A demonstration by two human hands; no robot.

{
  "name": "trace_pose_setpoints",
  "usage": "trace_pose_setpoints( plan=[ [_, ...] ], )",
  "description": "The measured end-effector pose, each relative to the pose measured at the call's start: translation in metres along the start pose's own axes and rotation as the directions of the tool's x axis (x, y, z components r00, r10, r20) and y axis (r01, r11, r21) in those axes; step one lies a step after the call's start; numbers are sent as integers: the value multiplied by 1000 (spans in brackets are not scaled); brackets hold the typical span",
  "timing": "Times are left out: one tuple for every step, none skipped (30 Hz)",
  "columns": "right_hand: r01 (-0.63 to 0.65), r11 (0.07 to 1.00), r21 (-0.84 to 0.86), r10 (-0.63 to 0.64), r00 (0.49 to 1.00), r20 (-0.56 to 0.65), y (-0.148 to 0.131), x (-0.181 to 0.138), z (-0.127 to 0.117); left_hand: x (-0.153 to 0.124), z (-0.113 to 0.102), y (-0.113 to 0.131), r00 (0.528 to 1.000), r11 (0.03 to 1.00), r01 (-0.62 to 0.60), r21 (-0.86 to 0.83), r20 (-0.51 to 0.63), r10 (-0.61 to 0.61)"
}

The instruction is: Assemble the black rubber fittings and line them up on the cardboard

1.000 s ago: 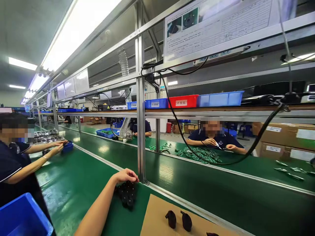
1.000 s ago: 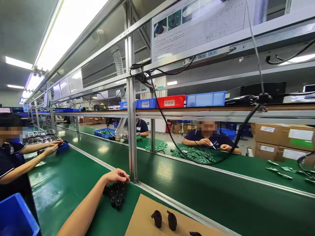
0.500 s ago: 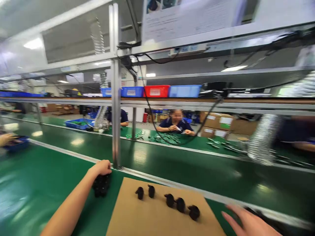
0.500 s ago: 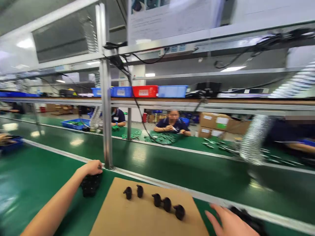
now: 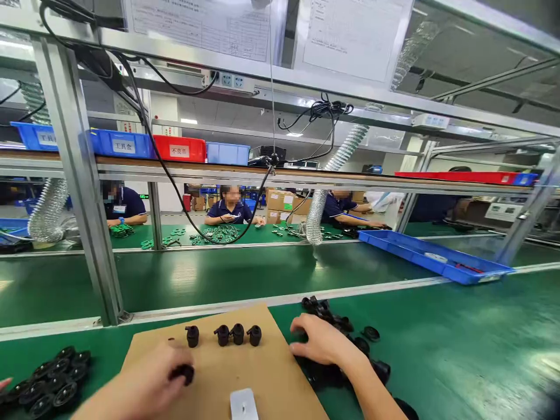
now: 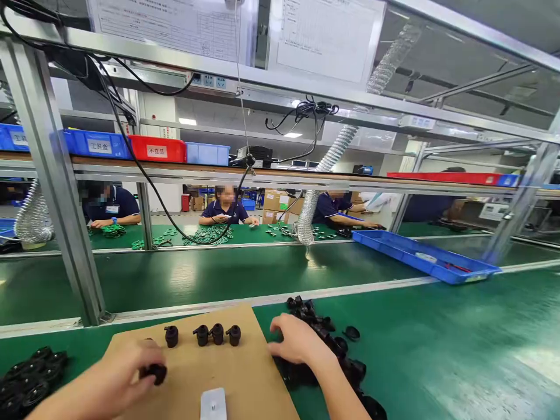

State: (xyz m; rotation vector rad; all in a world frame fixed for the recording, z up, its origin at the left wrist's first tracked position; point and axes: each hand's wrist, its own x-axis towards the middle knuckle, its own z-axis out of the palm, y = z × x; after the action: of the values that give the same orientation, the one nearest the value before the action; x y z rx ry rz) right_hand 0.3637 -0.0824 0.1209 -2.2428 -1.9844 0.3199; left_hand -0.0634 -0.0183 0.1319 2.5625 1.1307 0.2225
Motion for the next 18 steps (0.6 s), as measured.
trace_pose_setpoints(
  plan=[
    [20, 1000, 9, -20, 999, 37, -1, -2, 2, 3, 10, 16, 999, 1000, -25, 9, 49, 24],
    [35, 999, 11, -36, 997, 69, -3, -2, 4, 7, 20, 28, 995, 999, -38, 14, 91, 37],
    [45, 999, 10, -46, 995, 92, -4, -2, 6, 11, 30, 35, 993, 999, -49, -3, 107, 49],
    [49, 999, 7, -49, 993, 108, -5, -1, 9, 15, 39, 39, 993, 998, -61, -19, 103, 63],
    [47, 999, 3, -47, 992, 117, -6, 0, 12, 19, 48, 40, 993, 996, -74, -47, 86, 78],
    [40, 999, 1, -40, 992, 120, -6, 2, 15, 23, 56, 39, 994, 992, -90, -86, 55, 95],
    [31, 1000, 0, -30, 992, 120, -6, 4, 18, 25, 65, 35, 993, 985, -110, -133, 19, 113],
    [23, 1000, 0, -22, 993, 117, -5, 6, 20, 27, 73, 30, 991, 974, -131, -187, -20, 130],
    [19, 1000, 4, -20, 993, 113, -5, 7, 21, 29, 82, 23, 988, 958, -150, -242, -56, 140],
    [22, 1000, 10, -23, 994, 108, -4, 8, 21, 29, 90, 15, 986, 942, -161, -294, -86, 142],
    [29, 999, 20, -31, 994, 101, -4, 9, 20, 30, 99, 8, 985, 928, -160, -337, -112, 130],
    [43, 998, 35, -46, 995, 91, -4, 8, 19, 30, 108, 0, 986, 916, -144, -374, -128, 103],
    [64, 996, 56, -68, 995, 77, -6, 7, 17, 30, 116, -7, 988, 905, -120, -408, -136, 70],
    [92, 992, 82, -97, 993, 65, -9, 6, 15, 30, 124, -13, 989, 893, -99, -439, -145, 38],
    [125, 986, 114, -133, 989, 60, -13, 5, 14, 31, 129, -18, 988, 879, -82, -469, -153, 11],
    [162, 975, 151, -173, 983, 61, -19, 4, 14, 32, 134, -21, 986, 865, -76, -497, -164, -8],
    [198, 961, 191, -215, 974, 70, -26, 3, 16, 33, 136, -22, 984, 850, -76, -521, -175, -19],
    [231, 945, 230, -256, 963, 85, -34, 2, 18, 34, 137, -21, 983, 839, -78, -539, -183, -26]
  ],
)
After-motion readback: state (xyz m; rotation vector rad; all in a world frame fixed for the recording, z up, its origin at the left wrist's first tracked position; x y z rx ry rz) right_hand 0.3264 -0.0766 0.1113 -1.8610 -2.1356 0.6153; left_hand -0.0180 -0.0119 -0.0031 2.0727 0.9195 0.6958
